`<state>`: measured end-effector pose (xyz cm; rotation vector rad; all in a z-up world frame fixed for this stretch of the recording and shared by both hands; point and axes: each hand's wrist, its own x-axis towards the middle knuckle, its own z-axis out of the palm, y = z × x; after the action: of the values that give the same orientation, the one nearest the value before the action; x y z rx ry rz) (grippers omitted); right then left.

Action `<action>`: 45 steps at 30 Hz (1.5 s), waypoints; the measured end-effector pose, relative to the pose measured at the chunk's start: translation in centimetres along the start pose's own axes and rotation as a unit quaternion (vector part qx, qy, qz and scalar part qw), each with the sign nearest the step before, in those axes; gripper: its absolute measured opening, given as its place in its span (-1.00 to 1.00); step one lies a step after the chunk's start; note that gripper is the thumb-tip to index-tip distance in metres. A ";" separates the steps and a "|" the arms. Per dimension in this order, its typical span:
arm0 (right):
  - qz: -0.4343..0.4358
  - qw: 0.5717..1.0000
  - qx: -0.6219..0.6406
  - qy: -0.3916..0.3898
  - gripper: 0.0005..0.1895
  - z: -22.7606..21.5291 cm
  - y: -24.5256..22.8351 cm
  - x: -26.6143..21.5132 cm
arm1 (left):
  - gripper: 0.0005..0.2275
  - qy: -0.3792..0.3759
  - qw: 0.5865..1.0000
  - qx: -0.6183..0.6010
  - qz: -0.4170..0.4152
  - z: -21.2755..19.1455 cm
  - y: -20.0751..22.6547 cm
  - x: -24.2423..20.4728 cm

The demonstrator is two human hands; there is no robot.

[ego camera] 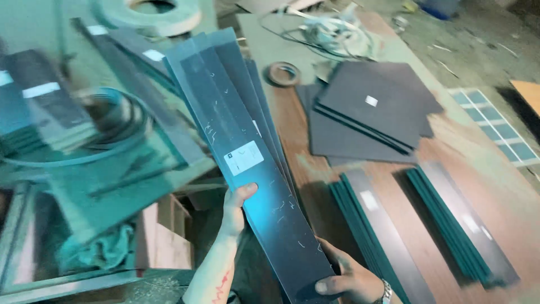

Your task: The person is collecting various wooden panels from around the workshop and organizing them into neat stacks on a workbench.

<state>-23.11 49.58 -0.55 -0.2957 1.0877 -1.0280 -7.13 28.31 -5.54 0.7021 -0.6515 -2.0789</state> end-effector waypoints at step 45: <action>-0.094 0.691 -0.607 0.380 -0.20 -48.8 15.1 -1.7 | -0.36 0.256 0.946 0.193 0.041 11.6 -31.4 -16.9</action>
<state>-55.85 71.91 -32.77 -1.1282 2.4915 -0.3981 -23.46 61.04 -13.81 1.3562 -0.7725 -1.6013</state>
